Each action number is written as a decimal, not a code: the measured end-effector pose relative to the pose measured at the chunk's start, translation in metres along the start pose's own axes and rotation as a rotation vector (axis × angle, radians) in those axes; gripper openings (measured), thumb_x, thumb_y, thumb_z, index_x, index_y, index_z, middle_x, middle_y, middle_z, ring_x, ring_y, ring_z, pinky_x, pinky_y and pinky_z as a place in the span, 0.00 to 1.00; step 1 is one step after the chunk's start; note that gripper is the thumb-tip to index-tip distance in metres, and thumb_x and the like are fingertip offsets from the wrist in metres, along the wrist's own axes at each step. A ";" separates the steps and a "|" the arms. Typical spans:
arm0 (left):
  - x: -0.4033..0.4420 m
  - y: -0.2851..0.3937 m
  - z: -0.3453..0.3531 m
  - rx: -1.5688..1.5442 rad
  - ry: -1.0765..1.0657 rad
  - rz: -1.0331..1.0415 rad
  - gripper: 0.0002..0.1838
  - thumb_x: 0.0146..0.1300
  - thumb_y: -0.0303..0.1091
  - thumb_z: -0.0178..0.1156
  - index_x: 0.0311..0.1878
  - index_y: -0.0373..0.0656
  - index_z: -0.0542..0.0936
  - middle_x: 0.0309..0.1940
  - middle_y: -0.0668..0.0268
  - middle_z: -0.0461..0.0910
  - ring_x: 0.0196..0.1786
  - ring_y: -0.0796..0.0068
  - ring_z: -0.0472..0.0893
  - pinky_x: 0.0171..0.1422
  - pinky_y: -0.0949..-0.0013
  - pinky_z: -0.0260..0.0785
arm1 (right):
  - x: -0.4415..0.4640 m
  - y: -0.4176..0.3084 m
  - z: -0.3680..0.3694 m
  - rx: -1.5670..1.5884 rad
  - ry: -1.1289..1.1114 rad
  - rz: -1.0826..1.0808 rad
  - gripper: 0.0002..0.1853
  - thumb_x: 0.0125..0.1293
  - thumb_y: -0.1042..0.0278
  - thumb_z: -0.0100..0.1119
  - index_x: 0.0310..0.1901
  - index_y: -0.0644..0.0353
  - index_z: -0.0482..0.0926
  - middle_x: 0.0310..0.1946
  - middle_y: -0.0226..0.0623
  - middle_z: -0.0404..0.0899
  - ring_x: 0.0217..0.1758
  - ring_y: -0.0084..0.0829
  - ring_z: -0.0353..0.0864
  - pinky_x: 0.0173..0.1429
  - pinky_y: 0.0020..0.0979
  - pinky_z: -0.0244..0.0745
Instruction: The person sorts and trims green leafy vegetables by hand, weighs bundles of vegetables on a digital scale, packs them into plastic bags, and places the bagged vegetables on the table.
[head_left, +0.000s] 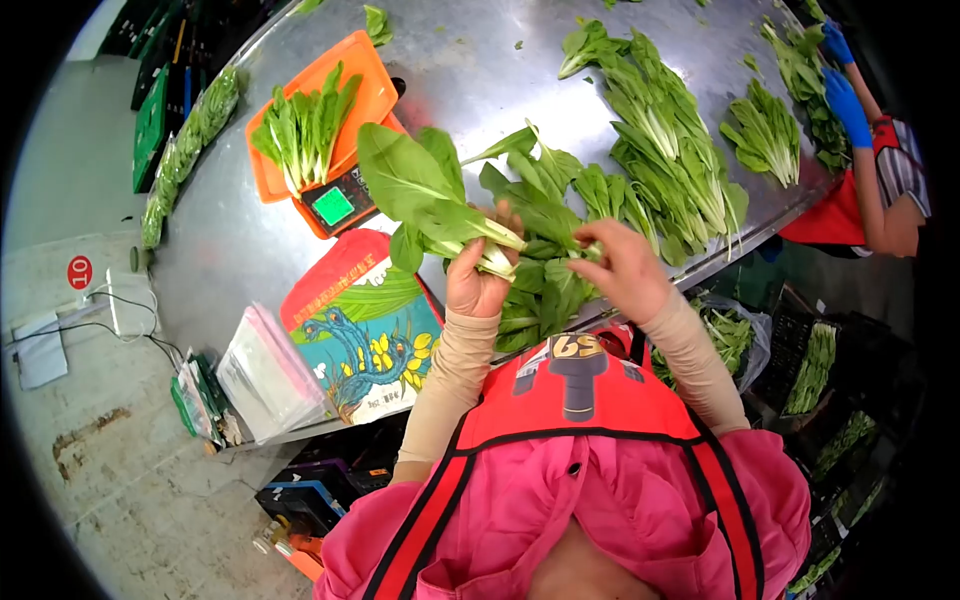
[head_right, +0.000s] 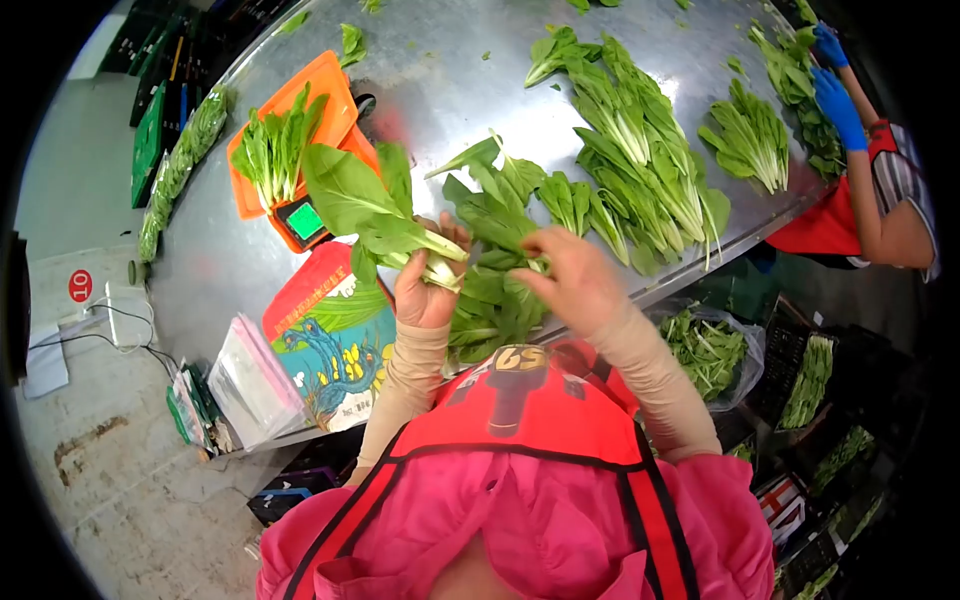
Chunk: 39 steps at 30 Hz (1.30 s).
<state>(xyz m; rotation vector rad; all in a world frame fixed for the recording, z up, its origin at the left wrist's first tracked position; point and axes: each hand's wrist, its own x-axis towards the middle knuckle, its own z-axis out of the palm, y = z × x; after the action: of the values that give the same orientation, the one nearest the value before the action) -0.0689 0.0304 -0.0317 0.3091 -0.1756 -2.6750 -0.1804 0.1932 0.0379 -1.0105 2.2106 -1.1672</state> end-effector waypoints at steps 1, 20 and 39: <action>0.000 -0.003 -0.002 0.046 0.039 -0.004 0.19 0.61 0.24 0.51 0.56 0.42 0.68 0.53 0.66 0.71 0.62 0.62 0.65 0.68 0.56 0.56 | 0.006 -0.011 0.010 0.118 0.065 -0.094 0.14 0.51 0.72 0.65 0.40 0.64 0.75 0.29 0.36 0.74 0.21 0.25 0.70 0.27 0.24 0.67; 0.005 0.013 0.014 -0.433 0.065 -0.173 0.20 0.61 0.20 0.51 0.58 0.36 0.65 0.49 0.59 0.70 0.52 0.65 0.71 0.61 0.60 0.63 | 0.018 0.019 0.034 1.078 0.320 0.161 0.08 0.54 0.74 0.59 0.34 0.65 0.72 0.29 0.40 0.77 0.30 0.36 0.77 0.36 0.28 0.73; 0.035 -0.018 0.051 0.113 0.211 -0.239 0.24 0.66 0.28 0.49 0.64 0.38 0.56 0.36 0.65 0.64 0.38 0.74 0.65 0.48 0.68 0.63 | 0.012 0.356 -0.287 -0.564 0.177 0.677 0.72 0.25 0.42 0.76 0.70 0.55 0.37 0.66 0.57 0.48 0.69 0.51 0.51 0.70 0.39 0.51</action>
<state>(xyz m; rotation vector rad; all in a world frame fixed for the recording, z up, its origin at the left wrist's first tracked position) -0.1190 0.0349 0.0084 0.6836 -0.2383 -2.8470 -0.5197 0.4655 -0.1036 -0.2612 2.7681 -0.3452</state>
